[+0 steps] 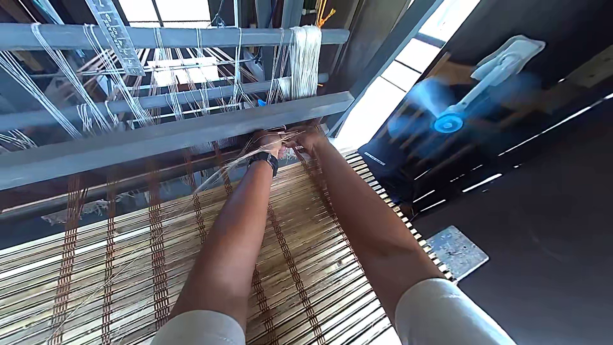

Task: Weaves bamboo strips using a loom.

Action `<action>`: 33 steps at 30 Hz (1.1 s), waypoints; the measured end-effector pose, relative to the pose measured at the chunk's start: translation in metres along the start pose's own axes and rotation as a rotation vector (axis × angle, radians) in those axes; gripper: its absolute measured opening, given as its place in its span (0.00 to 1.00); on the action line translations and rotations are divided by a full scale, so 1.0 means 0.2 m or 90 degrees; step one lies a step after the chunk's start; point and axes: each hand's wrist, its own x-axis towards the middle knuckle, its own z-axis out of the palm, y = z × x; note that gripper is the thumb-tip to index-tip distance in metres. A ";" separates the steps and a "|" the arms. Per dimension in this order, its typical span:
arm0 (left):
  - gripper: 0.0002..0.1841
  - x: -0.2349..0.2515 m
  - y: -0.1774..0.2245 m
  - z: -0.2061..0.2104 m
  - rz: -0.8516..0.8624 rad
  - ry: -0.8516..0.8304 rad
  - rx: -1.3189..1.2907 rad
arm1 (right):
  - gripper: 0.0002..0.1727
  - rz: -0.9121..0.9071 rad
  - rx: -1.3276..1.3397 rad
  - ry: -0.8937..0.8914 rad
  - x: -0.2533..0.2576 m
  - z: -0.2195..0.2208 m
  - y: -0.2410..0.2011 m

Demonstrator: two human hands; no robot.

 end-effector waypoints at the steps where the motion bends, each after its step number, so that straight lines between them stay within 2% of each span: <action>1: 0.17 -0.02 0.00 -0.02 -0.012 0.018 -0.002 | 0.15 -0.043 -0.063 0.023 0.00 -0.01 0.00; 4: 0.18 -0.03 0.01 -0.11 -0.028 0.070 -0.056 | 0.13 -0.083 -0.333 0.091 -0.08 -0.05 -0.07; 8: 0.17 -0.15 0.08 -0.17 -0.064 0.038 -0.192 | 0.24 -0.008 -0.523 0.114 -0.35 -0.09 -0.13; 10: 0.16 -0.17 0.07 -0.17 -0.054 0.027 -0.235 | 0.25 0.042 -0.603 0.073 -0.50 -0.08 -0.16; 12: 0.15 -0.18 0.06 -0.18 -0.045 0.003 -0.281 | 0.23 0.043 -0.605 -0.049 -0.62 -0.07 -0.20; 15: 0.14 -0.20 0.05 -0.17 -0.019 -0.004 -0.321 | 0.18 -0.049 -0.405 -0.257 -0.69 -0.02 -0.22; 17: 0.13 -0.19 0.03 -0.16 0.007 0.000 -0.330 | 0.19 -0.116 -0.237 -0.305 -0.66 0.01 -0.19; 22: 0.06 -0.15 -0.01 -0.17 0.041 -0.002 -0.286 | 0.31 -0.253 0.174 -0.105 -0.54 0.02 -0.13; 23: 0.07 -0.14 -0.01 -0.18 0.050 -0.015 -0.274 | 0.32 -0.263 0.238 -0.072 -0.53 -0.02 -0.15; 24: 0.10 -0.14 -0.02 -0.19 0.057 -0.036 -0.260 | 0.32 -0.271 0.284 -0.038 -0.53 -0.08 -0.17; 26: 0.09 -0.14 -0.02 -0.22 0.065 -0.090 -0.227 | 0.29 -0.295 0.355 0.028 -0.56 -0.26 -0.24; 28: 0.07 -0.16 0.01 -0.27 0.066 -0.138 -0.188 | 0.25 -0.358 0.459 0.075 -0.62 -0.51 -0.29; 30: 0.07 -0.16 0.03 -0.32 0.069 -0.171 -0.134 | 0.24 -0.389 0.588 0.176 -0.69 -0.75 -0.32; 31: 0.07 -0.16 0.03 -0.34 0.076 -0.182 -0.100 | 0.23 -0.369 0.604 0.235 -0.72 -0.85 -0.32; 33: 0.09 -0.15 0.05 -0.39 0.111 -0.205 0.019 | 0.21 -0.254 0.472 0.333 -0.79 -0.92 -0.34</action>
